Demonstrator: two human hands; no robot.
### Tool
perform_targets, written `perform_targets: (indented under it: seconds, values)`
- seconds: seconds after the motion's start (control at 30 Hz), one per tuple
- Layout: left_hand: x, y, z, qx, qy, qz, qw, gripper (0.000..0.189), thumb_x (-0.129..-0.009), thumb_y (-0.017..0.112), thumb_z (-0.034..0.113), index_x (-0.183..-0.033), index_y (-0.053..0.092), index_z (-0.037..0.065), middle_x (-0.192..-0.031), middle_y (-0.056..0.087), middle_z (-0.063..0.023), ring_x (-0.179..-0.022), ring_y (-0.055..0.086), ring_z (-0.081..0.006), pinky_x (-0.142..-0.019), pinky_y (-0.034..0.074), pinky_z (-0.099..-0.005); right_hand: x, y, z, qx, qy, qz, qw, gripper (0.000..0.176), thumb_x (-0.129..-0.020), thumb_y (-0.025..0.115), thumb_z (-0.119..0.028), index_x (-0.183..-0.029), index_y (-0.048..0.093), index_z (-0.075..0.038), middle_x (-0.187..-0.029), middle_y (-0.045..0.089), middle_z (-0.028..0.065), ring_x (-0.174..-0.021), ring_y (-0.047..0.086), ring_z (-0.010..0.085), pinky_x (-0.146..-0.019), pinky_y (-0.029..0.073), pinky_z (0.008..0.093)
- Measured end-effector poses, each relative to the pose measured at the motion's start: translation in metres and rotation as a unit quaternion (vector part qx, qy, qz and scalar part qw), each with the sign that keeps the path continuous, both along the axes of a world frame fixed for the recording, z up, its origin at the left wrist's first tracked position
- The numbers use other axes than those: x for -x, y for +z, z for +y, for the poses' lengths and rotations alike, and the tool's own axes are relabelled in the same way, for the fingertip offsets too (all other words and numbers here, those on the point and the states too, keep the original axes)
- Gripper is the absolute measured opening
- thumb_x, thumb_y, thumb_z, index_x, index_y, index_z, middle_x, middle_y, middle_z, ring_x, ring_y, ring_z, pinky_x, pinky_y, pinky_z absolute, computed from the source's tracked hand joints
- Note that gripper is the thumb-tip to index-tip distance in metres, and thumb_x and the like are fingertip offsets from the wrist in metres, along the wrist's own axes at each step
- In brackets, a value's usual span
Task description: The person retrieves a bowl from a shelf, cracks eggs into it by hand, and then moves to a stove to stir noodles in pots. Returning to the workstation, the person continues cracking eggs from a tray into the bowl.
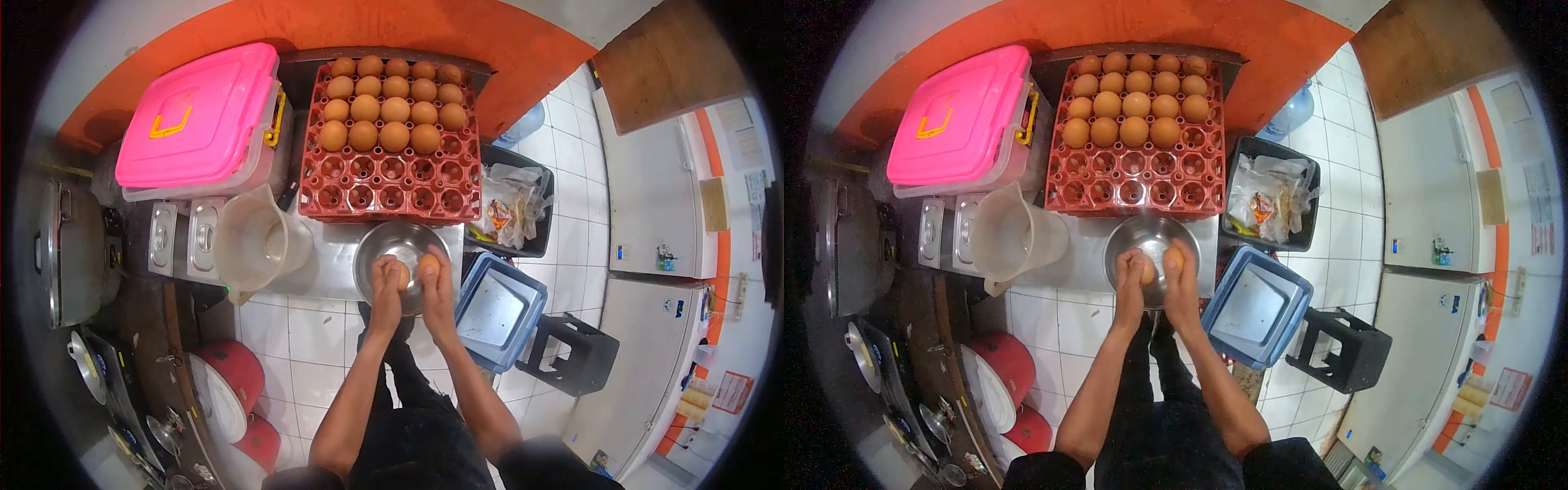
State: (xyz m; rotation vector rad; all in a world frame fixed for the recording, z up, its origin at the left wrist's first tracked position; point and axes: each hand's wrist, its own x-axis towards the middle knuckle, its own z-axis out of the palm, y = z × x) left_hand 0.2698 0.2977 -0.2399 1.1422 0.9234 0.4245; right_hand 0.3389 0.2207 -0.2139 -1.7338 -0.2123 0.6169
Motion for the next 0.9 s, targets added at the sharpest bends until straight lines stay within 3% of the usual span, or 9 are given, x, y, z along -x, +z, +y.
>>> perform_targets:
  seconds: [0.03, 0.13, 0.23, 0.43, 0.5, 0.6, 0.63, 0.8, 0.9]
  values:
    - [0.003, -0.002, 0.003, 0.034, 0.005, -0.008, 0.999, 0.036, -0.107, 0.042, 0.033, -0.130, 0.046, 0.005, -0.125, 0.048, -0.0096, -0.115, 0.048, -0.0201, -0.100, 0.039, -0.0311, -0.002, 0.010, 0.001, -0.003, -0.017, 0.072, 0.997, 0.044, -0.108, 0.041, -0.030, -0.142, 0.043, -0.002, -0.128, 0.051, 0.0088, -0.107, 0.052, 0.0174, -0.096, 0.043, 0.0291]
    - [0.007, -0.004, 0.002, 0.070, 0.016, -0.020, 0.997, 0.036, -0.107, 0.043, 0.033, -0.130, 0.046, 0.006, -0.124, 0.048, -0.0093, -0.113, 0.048, -0.0189, -0.097, 0.041, -0.0302, 0.001, 0.003, 0.002, -0.011, -0.015, 0.018, 1.000, 0.044, -0.108, 0.042, -0.031, -0.143, 0.043, -0.004, -0.129, 0.052, 0.0110, -0.109, 0.054, 0.0175, -0.095, 0.044, 0.0284]
    - [0.002, 0.002, -0.004, 0.024, 0.017, -0.020, 0.999, 0.036, -0.107, 0.044, 0.033, -0.129, 0.046, 0.005, -0.124, 0.048, -0.0092, -0.111, 0.050, -0.0183, -0.095, 0.042, -0.0298, 0.006, -0.028, 0.003, 0.013, 0.054, -0.143, 0.988, 0.043, -0.108, 0.043, -0.031, -0.143, 0.043, -0.006, -0.128, 0.054, 0.0120, -0.106, 0.055, 0.0157, -0.089, 0.045, 0.0263]
    - [0.011, -0.009, 0.005, 0.061, 0.011, -0.041, 0.997, 0.032, -0.105, 0.045, 0.027, -0.128, 0.046, 0.005, -0.121, 0.050, -0.0086, -0.110, 0.051, -0.0175, -0.089, 0.045, -0.0289, -0.004, -0.049, -0.011, -0.014, 0.032, -0.093, 0.995, 0.042, -0.108, 0.043, -0.031, -0.143, 0.044, -0.007, -0.115, 0.060, 0.0096, -0.094, 0.055, 0.0127, -0.080, 0.045, 0.0237]
    - [0.013, -0.027, 0.004, 0.033, -0.006, -0.063, 0.997, 0.029, -0.104, 0.045, 0.024, -0.127, 0.047, 0.005, -0.118, 0.053, -0.0084, -0.108, 0.052, -0.0164, -0.083, 0.049, -0.0284, -0.009, -0.032, -0.010, -0.039, 0.062, 0.032, 0.997, 0.042, -0.109, 0.044, -0.033, -0.142, 0.045, -0.008, -0.104, 0.061, 0.0064, -0.083, 0.053, 0.0100, -0.072, 0.043, 0.0217]
    - [0.022, -0.006, 0.020, 0.130, -0.022, -0.135, 0.982, 0.033, -0.102, 0.052, 0.020, -0.131, 0.053, 0.005, -0.109, 0.058, -0.0062, -0.094, 0.058, -0.0126, -0.067, 0.051, -0.0252, -0.027, -0.004, -0.011, -0.064, 0.093, 0.173, 0.978, 0.041, -0.108, 0.045, -0.035, -0.139, 0.049, -0.009, -0.092, 0.059, 0.0023, -0.069, 0.047, 0.0067, -0.061, 0.039, 0.0191]
    - [0.022, 0.006, 0.024, 0.108, -0.062, -0.097, 0.987, 0.034, -0.100, 0.056, 0.018, -0.131, 0.055, 0.005, -0.109, 0.058, -0.0062, -0.089, 0.058, -0.0118, -0.065, 0.051, -0.0246, -0.032, 0.003, -0.011, -0.070, 0.099, 0.211, 0.970, 0.041, -0.108, 0.045, -0.036, -0.138, 0.051, -0.009, -0.089, 0.058, 0.0011, -0.064, 0.044, 0.0057, -0.058, 0.037, 0.0184]
    - [0.019, 0.018, 0.035, -0.009, -0.161, -0.009, 0.987, 0.040, -0.091, 0.071, 0.009, -0.130, 0.065, 0.004, -0.103, 0.063, -0.0046, -0.072, 0.060, -0.0078, -0.055, 0.049, -0.0203, -0.052, 0.012, -0.010, -0.023, 0.184, 0.238, 0.953, 0.041, -0.107, 0.048, -0.038, -0.131, 0.059, -0.007, -0.088, 0.059, -0.0004, -0.067, 0.051, 0.0049, -0.059, 0.042, 0.0190]
    - [0.016, 0.025, 0.038, 0.054, -0.148, 0.011, 0.987, 0.038, -0.089, 0.074, 0.008, -0.125, 0.067, 0.004, -0.095, 0.065, -0.0024, -0.069, 0.060, -0.0068, -0.052, 0.049, -0.0200, -0.058, 0.025, -0.011, 0.011, 0.231, 0.227, 0.946, 0.040, -0.106, 0.052, -0.034, -0.134, 0.058, -0.006, -0.094, 0.064, 0.0011, -0.073, 0.057, 0.0060, -0.064, 0.048, 0.0205]
